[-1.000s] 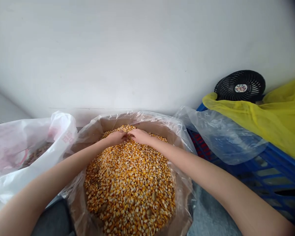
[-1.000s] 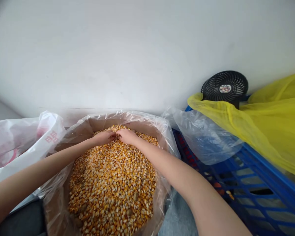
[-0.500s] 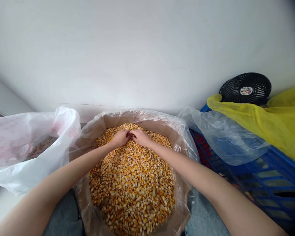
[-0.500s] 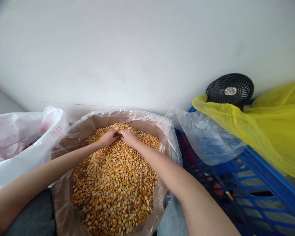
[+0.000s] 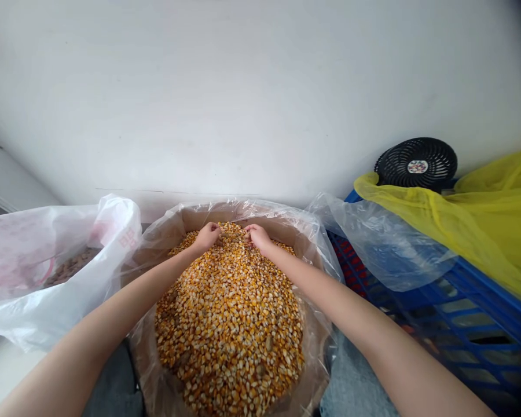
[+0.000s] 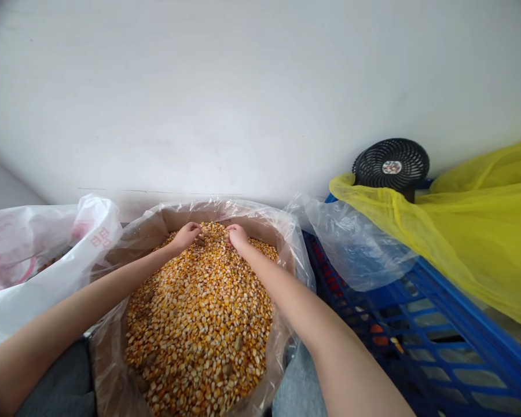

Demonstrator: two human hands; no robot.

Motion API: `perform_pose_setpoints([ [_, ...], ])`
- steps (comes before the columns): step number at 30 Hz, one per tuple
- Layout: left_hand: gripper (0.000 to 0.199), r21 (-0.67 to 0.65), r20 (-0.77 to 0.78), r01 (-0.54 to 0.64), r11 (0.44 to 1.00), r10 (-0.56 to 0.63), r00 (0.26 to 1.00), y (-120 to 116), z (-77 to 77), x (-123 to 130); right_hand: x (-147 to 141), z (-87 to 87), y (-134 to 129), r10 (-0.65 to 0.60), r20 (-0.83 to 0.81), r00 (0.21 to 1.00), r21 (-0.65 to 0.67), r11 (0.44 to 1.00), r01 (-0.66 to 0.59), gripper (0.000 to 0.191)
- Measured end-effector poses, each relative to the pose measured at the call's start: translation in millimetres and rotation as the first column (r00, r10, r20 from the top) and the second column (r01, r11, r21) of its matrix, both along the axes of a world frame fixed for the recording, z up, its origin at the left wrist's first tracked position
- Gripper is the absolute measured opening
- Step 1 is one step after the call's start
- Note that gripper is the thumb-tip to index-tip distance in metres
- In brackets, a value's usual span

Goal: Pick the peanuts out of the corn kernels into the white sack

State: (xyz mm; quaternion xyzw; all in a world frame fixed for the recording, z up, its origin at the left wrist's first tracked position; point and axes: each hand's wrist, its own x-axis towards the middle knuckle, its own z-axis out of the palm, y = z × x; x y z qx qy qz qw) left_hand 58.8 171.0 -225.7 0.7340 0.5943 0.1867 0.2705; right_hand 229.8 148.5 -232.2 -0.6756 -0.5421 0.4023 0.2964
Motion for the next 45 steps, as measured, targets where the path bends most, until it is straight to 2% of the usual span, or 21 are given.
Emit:
perform_pose_setpoints([
  [5, 0.036, -0.013, -0.023, -0.013, 1.000, 0.013, 1.000, 5.8, 3.4, -21.4, 11.2, 4.5, -2.6, 0.048, -0.074, 0.996, -0.088, 0.995, -0.054, 0.029],
  [8, 0.034, 0.013, -0.103, 0.022, 1.000, -0.020, 0.994, 4.4, 3.7, -23.8, 8.8, 8.4, -2.8, 0.106, -0.033, 0.994, -0.072, 0.992, -0.108, 0.040],
  [10, 0.030, 0.014, -0.165, 0.085, 0.996, -0.082, 0.983, 1.2, 3.1, -21.5, 4.8, 9.2, -1.5, 0.139, 0.049, 0.989, -0.049, 0.989, -0.137, 0.046],
  [14, 0.023, -0.020, -0.269, 0.261, 0.965, -0.257, 0.928, -6.0, -0.2, -15.0, -4.3, 7.1, -1.1, 0.197, 0.293, 0.936, 0.011, 0.978, -0.209, 0.020],
  [16, 0.021, -0.030, -0.313, 0.289, 0.957, -0.284, 0.906, -7.4, -2.2, -12.8, -9.2, 5.9, -3.3, 0.223, 0.400, 0.889, 0.028, 0.966, -0.255, 0.016],
  [21, 0.023, -0.056, -0.365, 0.240, 0.969, -0.244, 0.898, -6.0, -5.2, -10.3, -22.3, 5.9, -7.5, 0.255, 0.559, 0.789, 0.004, 0.951, -0.309, 0.018],
  [26, 0.021, -0.085, -0.290, 0.164, 0.983, -0.182, 0.940, -4.9, -5.8, -13.4, -26.3, 7.4, -4.1, 0.264, 0.589, 0.764, -0.009, 0.947, -0.320, 0.015],
  [31, 0.019, -0.139, -0.071, 0.064, 0.988, -0.074, 0.995, -0.7, -4.5, -19.4, -21.7, 4.5, -1.4, 0.285, 0.466, 0.837, 0.020, 0.943, -0.332, 0.013],
  [35, 0.022, -0.331, 0.172, 0.024, 0.943, 0.036, 0.984, 2.1, -0.3, -20.2, -18.9, -0.7, 6.7, 0.220, 0.224, 0.949, 0.060, 0.969, -0.239, 0.021],
  [39, 0.023, -0.525, 0.426, 0.148, 0.838, 0.108, 0.898, 2.1, 8.8, -20.2, -11.9, -0.4, 15.0, 0.126, -0.101, 0.987, 0.030, 0.992, -0.124, 0.026],
  [42, 0.018, -0.561, 0.588, 0.263, 0.785, 0.155, 0.794, 1.7, 17.9, -21.0, -4.4, 5.5, 16.1, 0.089, -0.302, 0.949, 0.007, 0.996, -0.091, 0.022],
  [45, 0.016, -0.554, 0.682, 0.313, 0.771, 0.204, 0.702, 2.2, 25.9, -22.4, 1.2, 12.9, 15.5, 0.066, -0.420, 0.905, -0.011, 0.997, -0.077, 0.018],
])
